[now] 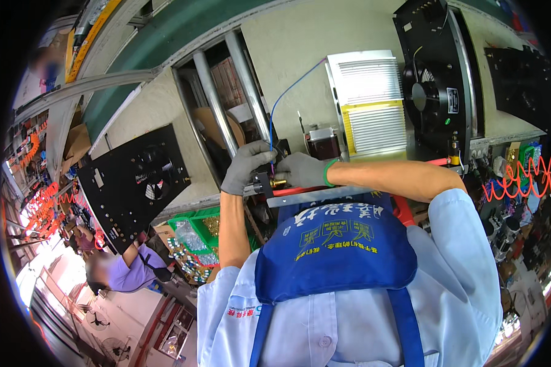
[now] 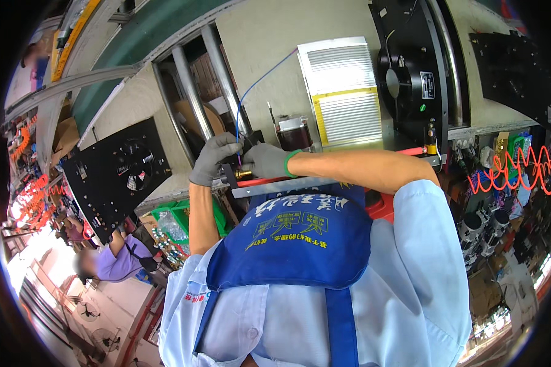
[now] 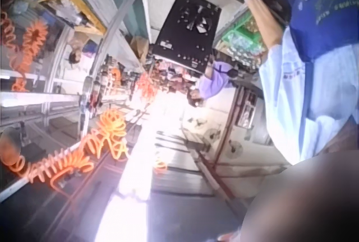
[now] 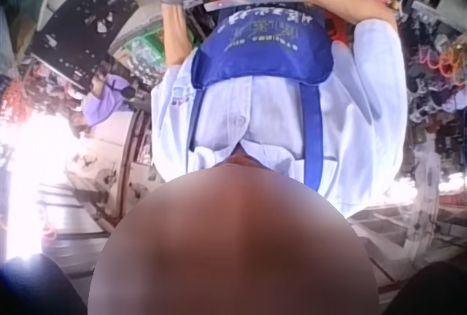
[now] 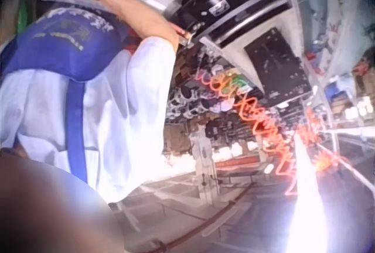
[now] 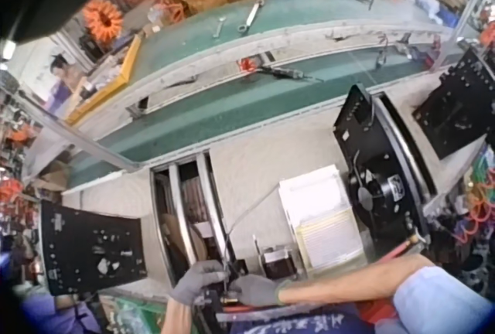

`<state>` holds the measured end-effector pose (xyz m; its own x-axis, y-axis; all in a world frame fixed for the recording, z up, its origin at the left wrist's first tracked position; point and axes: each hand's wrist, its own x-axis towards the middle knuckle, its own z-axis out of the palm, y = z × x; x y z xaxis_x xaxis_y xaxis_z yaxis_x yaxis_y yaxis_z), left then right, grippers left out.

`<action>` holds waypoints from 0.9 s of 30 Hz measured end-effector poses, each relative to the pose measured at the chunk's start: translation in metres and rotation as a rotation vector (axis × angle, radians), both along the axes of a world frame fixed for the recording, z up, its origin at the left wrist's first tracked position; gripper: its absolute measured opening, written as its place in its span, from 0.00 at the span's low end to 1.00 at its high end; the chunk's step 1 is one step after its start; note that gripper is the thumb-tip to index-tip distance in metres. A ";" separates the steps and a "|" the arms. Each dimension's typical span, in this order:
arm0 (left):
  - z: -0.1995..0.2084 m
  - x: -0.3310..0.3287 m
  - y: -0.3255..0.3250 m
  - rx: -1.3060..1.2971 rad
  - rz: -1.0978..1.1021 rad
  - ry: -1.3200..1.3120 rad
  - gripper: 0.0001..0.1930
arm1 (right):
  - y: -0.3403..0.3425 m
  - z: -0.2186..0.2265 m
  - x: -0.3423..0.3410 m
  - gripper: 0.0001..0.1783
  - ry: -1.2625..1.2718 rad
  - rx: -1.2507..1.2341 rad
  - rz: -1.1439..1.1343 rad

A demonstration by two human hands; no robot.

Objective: The person assembles electronic components on a workbench, using a power drill to fasten screws into a metal chassis. They handle small parts from green trays and connect wires to a power supply unit, working in a factory setting with other workers visible in the background.

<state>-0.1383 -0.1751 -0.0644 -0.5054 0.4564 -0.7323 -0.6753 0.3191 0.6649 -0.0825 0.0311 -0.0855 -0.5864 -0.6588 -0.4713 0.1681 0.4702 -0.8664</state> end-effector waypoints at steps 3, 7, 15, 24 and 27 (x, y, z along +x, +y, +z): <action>-0.002 -0.002 -0.001 -0.039 -0.034 0.074 0.10 | 0.002 -0.001 0.001 0.16 0.065 -0.041 -0.060; -0.006 0.009 0.001 0.034 0.050 0.177 0.13 | -0.001 -0.003 0.006 0.14 0.068 -0.069 -0.052; 0.015 0.006 0.011 0.123 0.117 0.073 0.14 | 0.017 0.006 -0.020 0.19 0.130 0.080 0.199; 0.010 0.019 0.010 0.106 0.229 0.156 0.14 | 0.109 0.165 -0.322 0.16 1.315 0.787 -0.074; 0.005 0.032 0.007 0.068 0.331 0.133 0.16 | 0.120 0.213 -0.401 0.19 1.388 1.008 -0.161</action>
<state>-0.1059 -0.1677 -0.0594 -0.7228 0.2978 -0.6236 -0.6408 0.0493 0.7662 -0.4834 0.1509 0.1274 -0.9063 -0.3434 0.2464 -0.2962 0.9319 0.2093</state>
